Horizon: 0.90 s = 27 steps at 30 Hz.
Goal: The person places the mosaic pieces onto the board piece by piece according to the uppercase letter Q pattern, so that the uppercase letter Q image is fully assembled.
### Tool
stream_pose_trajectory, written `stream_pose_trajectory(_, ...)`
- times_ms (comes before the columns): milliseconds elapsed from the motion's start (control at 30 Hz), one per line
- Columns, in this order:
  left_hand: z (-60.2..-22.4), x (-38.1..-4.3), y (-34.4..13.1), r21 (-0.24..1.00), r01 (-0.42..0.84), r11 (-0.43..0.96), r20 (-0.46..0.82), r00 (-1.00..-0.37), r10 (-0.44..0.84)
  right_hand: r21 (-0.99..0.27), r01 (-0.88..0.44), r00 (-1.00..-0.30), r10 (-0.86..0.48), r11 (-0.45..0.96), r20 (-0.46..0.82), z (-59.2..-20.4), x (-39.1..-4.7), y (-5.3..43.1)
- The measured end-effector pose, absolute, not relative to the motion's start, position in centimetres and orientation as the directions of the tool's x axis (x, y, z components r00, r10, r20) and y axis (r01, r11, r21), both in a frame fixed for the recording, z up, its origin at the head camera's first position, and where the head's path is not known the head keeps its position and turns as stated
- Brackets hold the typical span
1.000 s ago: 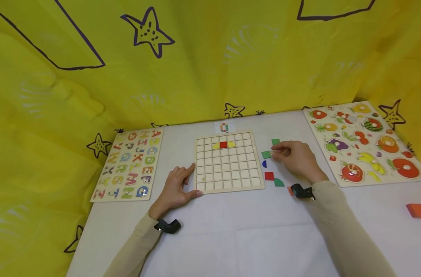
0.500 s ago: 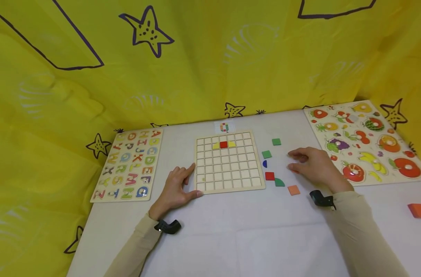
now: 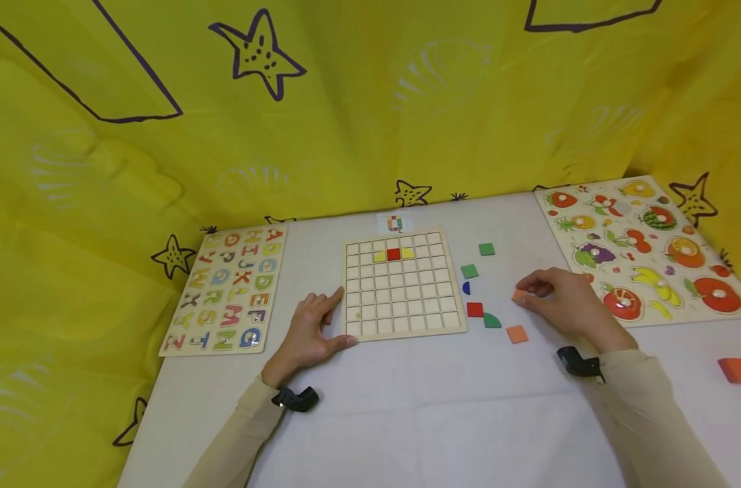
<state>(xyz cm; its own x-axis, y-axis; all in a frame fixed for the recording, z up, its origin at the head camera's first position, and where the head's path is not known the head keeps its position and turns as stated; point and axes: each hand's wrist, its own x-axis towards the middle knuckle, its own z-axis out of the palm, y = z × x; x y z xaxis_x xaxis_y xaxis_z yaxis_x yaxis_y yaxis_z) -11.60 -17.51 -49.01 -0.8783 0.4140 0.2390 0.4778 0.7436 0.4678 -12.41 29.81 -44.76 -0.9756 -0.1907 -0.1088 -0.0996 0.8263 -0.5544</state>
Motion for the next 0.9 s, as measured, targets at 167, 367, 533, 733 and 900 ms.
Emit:
stream_pose_trajectory(167, -49.0, -11.6, -17.5, 0.458, 0.482, 0.747, 0.249, -0.876, 0.413, -0.565, -0.108, -0.976, -0.196, 0.818, -0.097, -45.0, -12.2, 29.5)
stream_pose_trajectory(367, -49.0, -11.6, -17.5, 0.465, 0.476, 0.746, 0.236, -0.879, 0.414, -0.568, -0.109, -0.981, -0.18, 0.816, -0.069, -45.1, -12.2, 29.0)
stream_pose_trajectory(533, -48.9, -11.5, -17.6, 0.466, 0.471, 0.749, 0.231, -0.882, 0.411, -0.559, -0.118, -0.983, -0.176, 0.82, -0.051, -45.3, -12.6, 28.4)
stream_pose_trajectory(733, -49.0, -11.5, -17.6, 0.461, 0.473, 0.751, 0.233, -0.881, 0.412, -0.57, -0.147, -0.978, -0.205, 0.808, -0.038, -45.1, -13.9, 27.3)
stream_pose_trajectory(900, -49.0, -11.6, -17.5, 0.462, 0.48, 0.746, 0.241, -0.877, 0.416, -0.579, -0.197, -0.971, -0.238, 0.791, 0.004, -45.1, -15.3, 25.9)
